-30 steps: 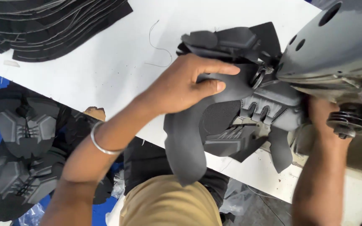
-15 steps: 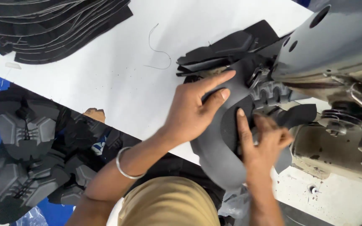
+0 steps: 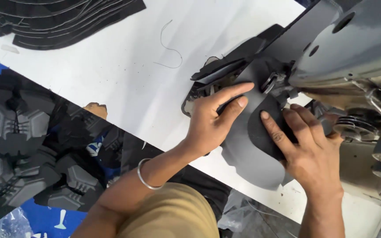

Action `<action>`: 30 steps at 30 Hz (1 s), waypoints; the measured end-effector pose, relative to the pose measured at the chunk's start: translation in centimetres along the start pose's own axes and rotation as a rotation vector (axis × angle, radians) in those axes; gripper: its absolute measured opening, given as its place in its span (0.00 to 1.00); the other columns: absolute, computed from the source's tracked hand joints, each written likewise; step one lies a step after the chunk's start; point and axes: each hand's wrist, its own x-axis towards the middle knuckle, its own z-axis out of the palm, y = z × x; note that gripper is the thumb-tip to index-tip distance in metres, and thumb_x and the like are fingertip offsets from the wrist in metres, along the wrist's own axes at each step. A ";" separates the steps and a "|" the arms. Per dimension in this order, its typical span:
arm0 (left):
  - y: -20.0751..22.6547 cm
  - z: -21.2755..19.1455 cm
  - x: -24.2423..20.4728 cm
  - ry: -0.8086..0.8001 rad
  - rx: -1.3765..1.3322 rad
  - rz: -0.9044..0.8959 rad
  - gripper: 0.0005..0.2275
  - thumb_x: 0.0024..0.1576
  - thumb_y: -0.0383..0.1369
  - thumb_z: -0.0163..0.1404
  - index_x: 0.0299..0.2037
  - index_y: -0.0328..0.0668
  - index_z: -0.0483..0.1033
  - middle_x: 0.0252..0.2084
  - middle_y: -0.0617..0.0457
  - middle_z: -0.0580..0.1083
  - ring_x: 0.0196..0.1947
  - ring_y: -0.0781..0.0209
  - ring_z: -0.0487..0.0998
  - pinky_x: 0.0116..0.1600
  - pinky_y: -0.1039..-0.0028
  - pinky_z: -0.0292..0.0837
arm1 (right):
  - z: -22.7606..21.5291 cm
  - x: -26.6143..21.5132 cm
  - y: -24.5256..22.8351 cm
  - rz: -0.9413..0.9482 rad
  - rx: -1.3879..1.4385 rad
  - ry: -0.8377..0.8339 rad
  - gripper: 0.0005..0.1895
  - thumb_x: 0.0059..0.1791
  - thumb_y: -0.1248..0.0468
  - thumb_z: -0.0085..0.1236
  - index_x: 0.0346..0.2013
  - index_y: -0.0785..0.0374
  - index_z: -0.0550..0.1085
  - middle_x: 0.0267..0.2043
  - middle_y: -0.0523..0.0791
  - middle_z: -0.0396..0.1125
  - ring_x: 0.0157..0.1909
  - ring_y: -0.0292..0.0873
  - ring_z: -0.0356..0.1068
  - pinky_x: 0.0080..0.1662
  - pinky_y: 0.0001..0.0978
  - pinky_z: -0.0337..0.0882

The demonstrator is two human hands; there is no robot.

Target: The person sews a gray fabric piece onto a black shoe upper using a sewing machine. They then use scissors to trim the excess fabric and thread. This process is repeated for multiple shoe parts.

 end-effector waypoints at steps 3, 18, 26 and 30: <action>-0.5 0.7 -0.4 0.019 0.003 -0.168 0.12 0.68 0.29 0.51 0.60 0.39 0.78 0.29 0.56 0.74 0.28 0.77 0.64 0.33 0.81 0.64 | 5.3 -1.5 0.6 0.303 0.137 0.041 0.21 0.49 0.64 0.62 0.57 0.50 0.77 0.57 0.42 0.68 0.63 0.45 0.67 0.58 0.53 0.55; -1.9 -6.7 1.6 0.220 0.229 0.167 0.18 0.66 0.27 0.47 0.67 0.39 0.68 0.42 0.54 0.77 0.31 0.70 0.76 0.35 0.79 0.73 | 8.8 -2.2 -16.1 0.548 0.545 0.024 0.32 0.46 0.59 0.61 0.60 0.72 0.65 0.49 0.63 0.67 0.42 0.67 0.70 0.43 0.55 0.70; -4.9 -9.2 3.1 -0.159 0.761 0.200 0.03 0.51 0.23 0.53 0.33 0.38 0.75 0.29 0.51 0.74 0.30 0.53 0.78 0.38 0.63 0.73 | 11.2 -5.8 -17.8 0.762 1.211 -0.152 0.31 0.48 0.64 0.55 0.66 0.65 0.66 0.36 0.51 0.68 0.34 0.47 0.67 0.40 0.36 0.70; -2.0 -10.4 2.8 -0.045 0.777 0.355 0.04 0.54 0.26 0.55 0.29 0.38 0.74 0.25 0.49 0.72 0.27 0.50 0.76 0.33 0.60 0.71 | 11.9 -3.8 -19.8 0.690 1.426 0.073 0.26 0.53 0.64 0.53 0.64 0.68 0.63 0.42 0.48 0.62 0.38 0.41 0.60 0.41 0.32 0.66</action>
